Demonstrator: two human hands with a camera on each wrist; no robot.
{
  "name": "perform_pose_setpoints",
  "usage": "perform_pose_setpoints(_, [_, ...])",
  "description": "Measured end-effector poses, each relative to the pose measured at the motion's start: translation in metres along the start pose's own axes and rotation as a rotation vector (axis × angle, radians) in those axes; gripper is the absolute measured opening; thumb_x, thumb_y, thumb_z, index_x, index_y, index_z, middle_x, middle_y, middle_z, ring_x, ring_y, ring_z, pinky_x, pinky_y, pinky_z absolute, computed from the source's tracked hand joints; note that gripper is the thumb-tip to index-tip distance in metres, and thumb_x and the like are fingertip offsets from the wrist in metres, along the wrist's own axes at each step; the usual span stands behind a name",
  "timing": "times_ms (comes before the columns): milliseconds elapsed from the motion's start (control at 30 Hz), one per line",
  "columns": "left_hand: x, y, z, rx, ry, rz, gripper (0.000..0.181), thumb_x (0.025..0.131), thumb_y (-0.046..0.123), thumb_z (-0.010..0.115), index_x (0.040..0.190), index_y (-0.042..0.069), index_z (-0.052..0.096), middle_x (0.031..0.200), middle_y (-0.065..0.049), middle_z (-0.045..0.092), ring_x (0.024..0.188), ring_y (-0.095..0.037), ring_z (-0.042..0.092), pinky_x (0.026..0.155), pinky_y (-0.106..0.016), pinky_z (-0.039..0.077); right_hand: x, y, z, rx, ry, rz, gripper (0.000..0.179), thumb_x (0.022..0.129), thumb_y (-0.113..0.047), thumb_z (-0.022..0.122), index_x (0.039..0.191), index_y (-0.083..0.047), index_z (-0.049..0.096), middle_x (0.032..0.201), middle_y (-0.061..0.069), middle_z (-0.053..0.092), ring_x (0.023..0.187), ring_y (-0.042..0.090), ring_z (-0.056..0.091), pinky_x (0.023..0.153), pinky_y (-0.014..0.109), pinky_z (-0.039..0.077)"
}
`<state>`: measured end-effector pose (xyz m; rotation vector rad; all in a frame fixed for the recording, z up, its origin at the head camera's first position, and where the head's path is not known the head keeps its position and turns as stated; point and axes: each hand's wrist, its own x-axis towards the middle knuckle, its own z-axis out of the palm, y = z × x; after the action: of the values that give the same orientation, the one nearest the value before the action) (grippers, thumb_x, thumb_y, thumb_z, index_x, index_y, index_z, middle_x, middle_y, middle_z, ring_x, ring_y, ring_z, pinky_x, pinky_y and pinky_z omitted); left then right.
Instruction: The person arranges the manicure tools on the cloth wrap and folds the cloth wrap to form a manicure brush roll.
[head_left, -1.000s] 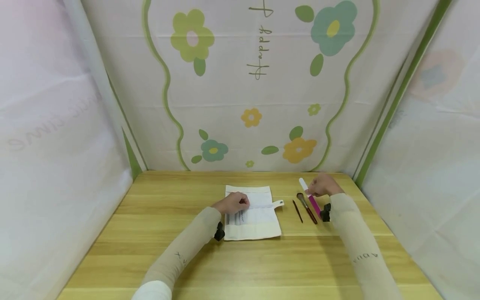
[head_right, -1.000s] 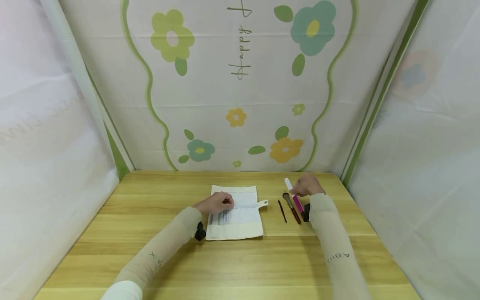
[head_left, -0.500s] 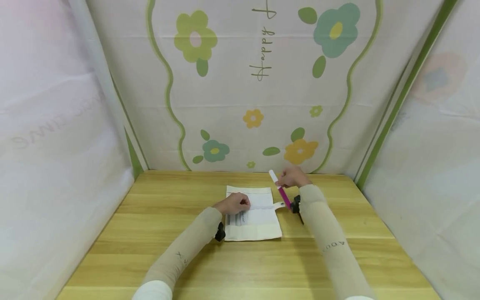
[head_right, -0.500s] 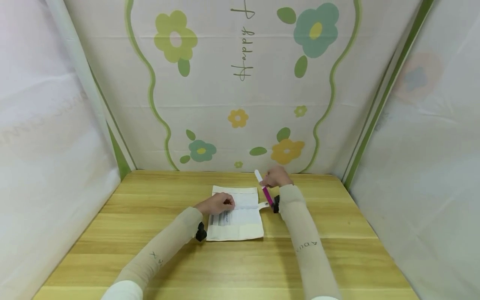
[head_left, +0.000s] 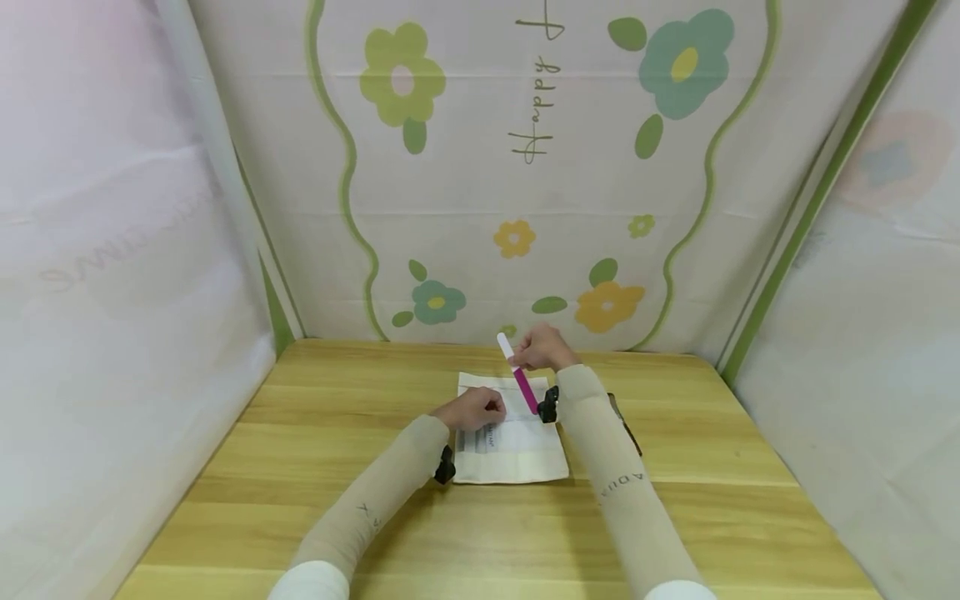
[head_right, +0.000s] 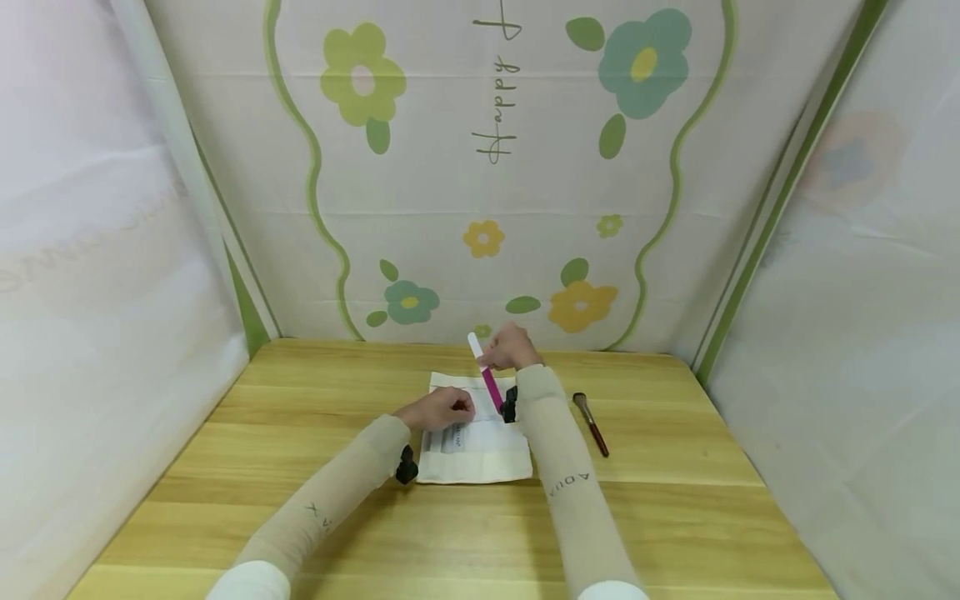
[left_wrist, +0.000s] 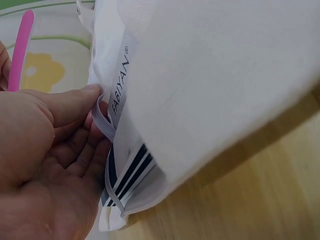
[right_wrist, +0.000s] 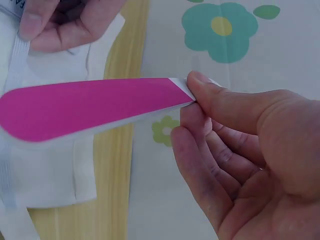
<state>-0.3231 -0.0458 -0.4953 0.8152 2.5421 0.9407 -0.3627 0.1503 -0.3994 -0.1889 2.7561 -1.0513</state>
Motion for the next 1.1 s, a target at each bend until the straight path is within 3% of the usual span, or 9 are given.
perform_pose_setpoints(267, [0.001,0.002,0.002,-0.001,-0.003,-0.008,0.014,0.107,0.013,0.062,0.097,0.01,0.071,0.087,0.002,0.065,0.079,-0.009,0.054,0.077,-0.025,0.047,0.007,0.005,0.016,0.044,0.088,-0.059,0.014,0.09,-0.015,0.085,0.082,-0.004,0.081,0.081,0.01,0.079,0.068,0.015,0.063,0.062,0.023,0.051])
perform_pose_setpoints(533, [0.002,0.0,0.003,0.0,0.004,-0.001,0.013,0.107,0.014,0.062,0.098,0.01,0.072,0.088,0.002,0.066,0.079,-0.008,0.055,0.077,-0.024,0.048,0.014,0.014,0.026,0.175,0.191,-0.094,0.013,0.091,-0.014,0.083,0.091,-0.001,0.081,0.088,0.015,0.08,0.075,0.021,0.07,0.06,0.024,0.049])
perform_pose_setpoints(767, [0.003,-0.002,0.003,0.007,0.002,0.027,0.015,0.108,0.013,0.06,0.099,0.009,0.073,0.088,0.001,0.067,0.077,-0.007,0.054,0.076,-0.023,0.048,0.018,0.031,0.036,0.294,0.282,-0.115,0.016,0.093,-0.015,0.083,0.097,-0.001,0.078,0.093,0.015,0.079,0.077,0.02,0.072,0.067,0.027,0.057])
perform_pose_setpoints(900, [0.002,-0.002,0.001,-0.005,0.001,0.011,0.016,0.108,0.013,0.06,0.1,0.01,0.073,0.088,0.002,0.067,0.078,-0.008,0.055,0.077,-0.023,0.048,0.018,0.036,0.041,0.346,0.296,-0.1,0.017,0.094,-0.017,0.082,0.101,-0.002,0.077,0.098,0.016,0.079,0.087,0.032,0.075,0.075,0.036,0.061])
perform_pose_setpoints(1100, [0.0,-0.003,-0.003,-0.036,0.002,0.003,0.015,0.108,0.013,0.06,0.101,0.01,0.073,0.09,0.002,0.066,0.08,-0.009,0.055,0.077,-0.024,0.048,0.02,0.038,0.046,0.391,0.301,-0.06,0.018,0.095,-0.018,0.081,0.101,-0.002,0.077,0.096,0.014,0.078,0.102,0.045,0.073,0.079,0.038,0.062])
